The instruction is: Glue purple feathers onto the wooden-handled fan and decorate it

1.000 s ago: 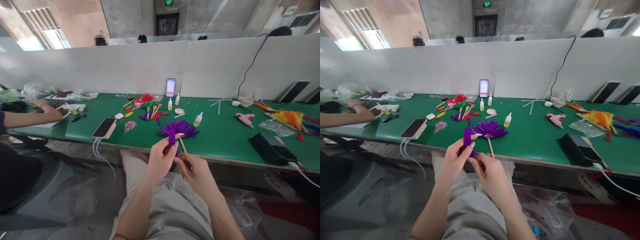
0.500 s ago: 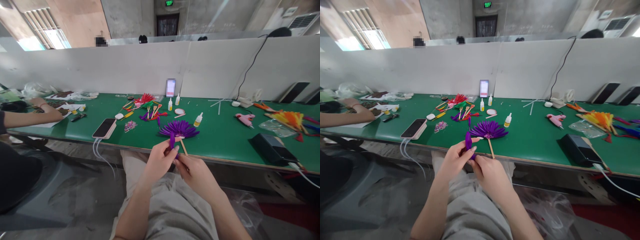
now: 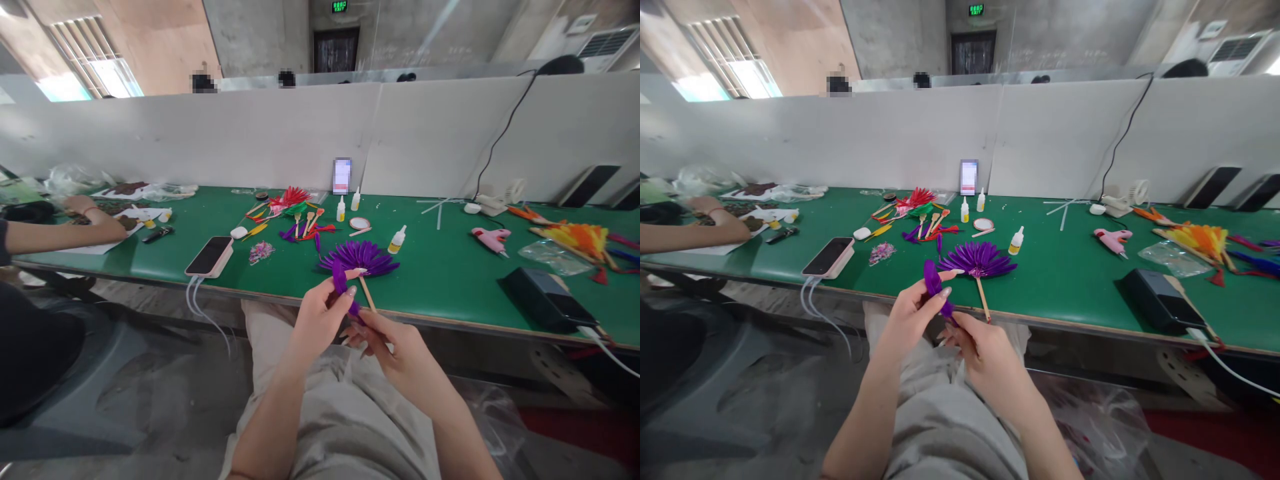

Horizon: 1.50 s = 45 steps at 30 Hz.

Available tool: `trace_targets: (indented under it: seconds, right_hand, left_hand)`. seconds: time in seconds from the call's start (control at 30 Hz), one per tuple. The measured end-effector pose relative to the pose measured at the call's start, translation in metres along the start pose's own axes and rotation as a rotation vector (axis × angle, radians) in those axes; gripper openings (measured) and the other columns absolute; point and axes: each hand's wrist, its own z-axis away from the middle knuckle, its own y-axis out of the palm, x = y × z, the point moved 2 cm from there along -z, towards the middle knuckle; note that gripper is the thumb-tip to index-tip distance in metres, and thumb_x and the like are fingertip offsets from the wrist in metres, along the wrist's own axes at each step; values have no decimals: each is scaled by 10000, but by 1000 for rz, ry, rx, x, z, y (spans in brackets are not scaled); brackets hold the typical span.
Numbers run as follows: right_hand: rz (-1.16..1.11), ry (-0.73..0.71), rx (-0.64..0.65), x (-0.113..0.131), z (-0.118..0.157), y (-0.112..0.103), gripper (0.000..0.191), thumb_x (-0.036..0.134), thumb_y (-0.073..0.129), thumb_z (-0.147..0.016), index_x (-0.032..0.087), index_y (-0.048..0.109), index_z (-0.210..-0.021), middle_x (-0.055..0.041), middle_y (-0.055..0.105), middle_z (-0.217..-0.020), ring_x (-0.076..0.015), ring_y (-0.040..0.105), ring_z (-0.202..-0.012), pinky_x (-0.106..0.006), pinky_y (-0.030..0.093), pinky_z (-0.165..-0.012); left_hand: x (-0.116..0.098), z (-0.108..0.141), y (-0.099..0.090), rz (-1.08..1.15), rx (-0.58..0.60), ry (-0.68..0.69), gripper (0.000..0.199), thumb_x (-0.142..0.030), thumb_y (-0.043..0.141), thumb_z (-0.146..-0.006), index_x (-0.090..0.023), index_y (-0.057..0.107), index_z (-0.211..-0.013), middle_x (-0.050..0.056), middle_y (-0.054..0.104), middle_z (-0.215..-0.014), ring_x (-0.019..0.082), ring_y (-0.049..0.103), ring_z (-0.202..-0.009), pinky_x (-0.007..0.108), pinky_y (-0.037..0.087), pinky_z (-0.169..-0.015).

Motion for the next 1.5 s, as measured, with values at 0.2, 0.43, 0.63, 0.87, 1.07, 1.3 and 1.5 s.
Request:
trace_targets:
  seconds: [0.2,0.43,0.63,0.87,1.07,1.3,1.5]
  right_hand:
    - [-21,2,9,-4,3,0,285,219,391,-892,224,558,-1122,-66,666,-965,-161,634,-749,-268,510,-667]
    - [-11,36,-35,-2,1,1,248,294,440,-875,190,604,-1029,-73,684,-848,-182,654,-742,-264,501,-625]
    - [189,33,-142,0,-4,0,211,284,449,-862,177,608,-774,-27,646,-614,-139,595,-539,-225,421,-511]
    - [225,-11,-190,-3,-3,0,251,222,419,-856,169,635,-972,-64,702,-780,-164,649,-648,-245,475,-578]
    - [121,3,-149,-8,0,1,303,223,443,-844,168,612,-1090,-93,689,-969,-188,667,-775,-285,520,-686]
    - [54,17,-189,-5,0,1,263,267,522,-820,195,626,-1051,-66,704,-883,-191,665,-751,-306,521,-692]
    - [49,50,-175,-2,1,1,221,280,540,-811,197,639,-991,-57,705,-834,-185,660,-717,-292,511,-667]
  left_hand:
    - [0,0,1,-14,-5,22,355,-293,503,-815,-181,587,-1141,42,630,-868,111,471,-674,200,384,-612]
    - [2,-1,3,-33,-33,26,345,-287,494,-820,-185,583,-1137,39,634,-887,114,491,-686,201,399,-612]
    - [3,-1,7,-51,-19,27,330,-274,491,-819,-185,593,-1120,38,645,-945,117,526,-699,200,426,-615]
    - [3,-3,4,-59,-54,79,295,-271,496,-816,-183,614,-1071,49,643,-989,144,563,-812,216,438,-696]
    - [5,-5,0,-49,-59,73,316,-284,497,-815,-193,604,-1098,42,645,-952,140,553,-763,221,431,-662]
    - [2,-7,-5,-64,-120,64,315,-291,506,-805,-177,619,-1076,30,623,-725,147,531,-698,234,410,-625]
    - [3,-8,-6,-39,-121,50,328,-307,514,-794,-170,624,-1071,9,564,-585,129,494,-616,225,389,-589]
